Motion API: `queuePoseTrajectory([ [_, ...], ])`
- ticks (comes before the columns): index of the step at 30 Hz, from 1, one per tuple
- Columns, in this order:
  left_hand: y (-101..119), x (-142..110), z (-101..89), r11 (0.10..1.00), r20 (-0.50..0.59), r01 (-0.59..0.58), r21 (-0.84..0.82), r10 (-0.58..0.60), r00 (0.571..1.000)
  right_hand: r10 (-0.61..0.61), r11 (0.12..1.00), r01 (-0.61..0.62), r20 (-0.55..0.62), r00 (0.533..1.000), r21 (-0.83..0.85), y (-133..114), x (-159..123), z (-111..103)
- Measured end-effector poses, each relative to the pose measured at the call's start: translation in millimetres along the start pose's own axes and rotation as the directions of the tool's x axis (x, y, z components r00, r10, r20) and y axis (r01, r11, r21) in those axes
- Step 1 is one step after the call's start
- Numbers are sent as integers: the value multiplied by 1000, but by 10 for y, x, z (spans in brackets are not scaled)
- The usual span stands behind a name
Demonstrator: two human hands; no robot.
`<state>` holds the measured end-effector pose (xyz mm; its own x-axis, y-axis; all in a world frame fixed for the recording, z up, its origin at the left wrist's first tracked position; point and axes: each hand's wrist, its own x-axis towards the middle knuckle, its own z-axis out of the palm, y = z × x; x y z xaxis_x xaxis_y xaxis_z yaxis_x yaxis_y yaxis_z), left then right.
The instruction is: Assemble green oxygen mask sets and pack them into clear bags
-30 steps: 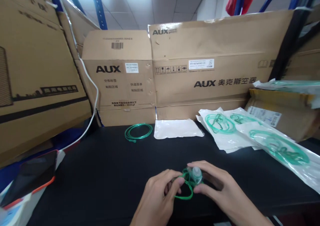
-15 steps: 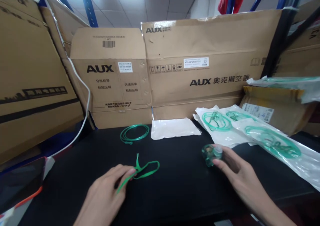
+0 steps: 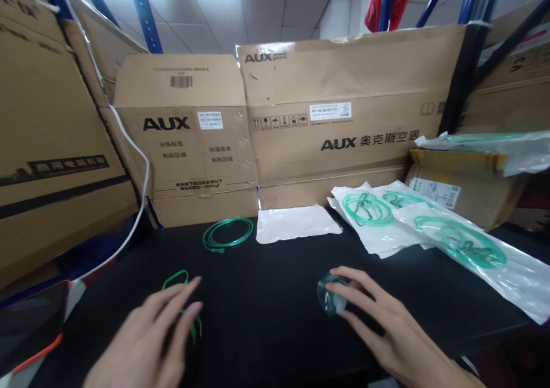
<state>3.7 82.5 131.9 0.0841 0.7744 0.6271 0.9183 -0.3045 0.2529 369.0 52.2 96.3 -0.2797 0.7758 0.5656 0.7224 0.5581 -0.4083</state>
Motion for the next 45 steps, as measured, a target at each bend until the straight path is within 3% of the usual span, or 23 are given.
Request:
queuePoseTrajectory([
  [2,342,-5,150,985,98,-112,-131,126,987,-57,995,62,65,996,-78,-45,-11,9],
  [4,683,10,296,951,236,-135,-280,204,950,-96,988,105,81,992,-114,-116,-1,-7],
  [6,946,43,399,925,337,-62,-376,198,921,-120,986,127,71,990,-106,-188,23,-40],
  [9,1141,96,473,911,408,60,-409,123,905,-119,993,120,48,992,-18,-246,52,-79],
  [11,1174,111,500,903,414,86,-422,108,904,-77,996,76,18,997,45,-238,59,-66],
  [14,1179,87,541,873,400,85,-481,132,907,122,988,-117,-48,991,99,-204,88,14],
  [17,1193,36,567,822,381,113,-558,133,915,280,947,-279,15,960,160,-220,176,104],
  [19,1206,11,562,790,367,162,-591,85,926,269,934,-278,73,960,222,-259,242,145],
  [22,1214,9,514,738,350,253,-626,-25,937,163,949,-165,29,986,269,-289,269,184],
  [26,1197,57,438,733,444,319,-601,-26,896,47,980,-41,-26,999,196,-258,183,187],
  [30,1164,76,440,748,486,310,-586,18,874,81,974,-91,56,995,208,-260,158,127],
  [36,1073,36,494,596,531,370,-713,113,840,147,963,-166,104,984,213,-203,149,207],
  [39,1029,22,499,612,511,308,-728,185,840,132,961,-157,120,984,228,-170,124,250],
  [45,1086,-13,532,657,352,95,-748,271,896,201,951,-220,106,974,218,-219,120,205],
])
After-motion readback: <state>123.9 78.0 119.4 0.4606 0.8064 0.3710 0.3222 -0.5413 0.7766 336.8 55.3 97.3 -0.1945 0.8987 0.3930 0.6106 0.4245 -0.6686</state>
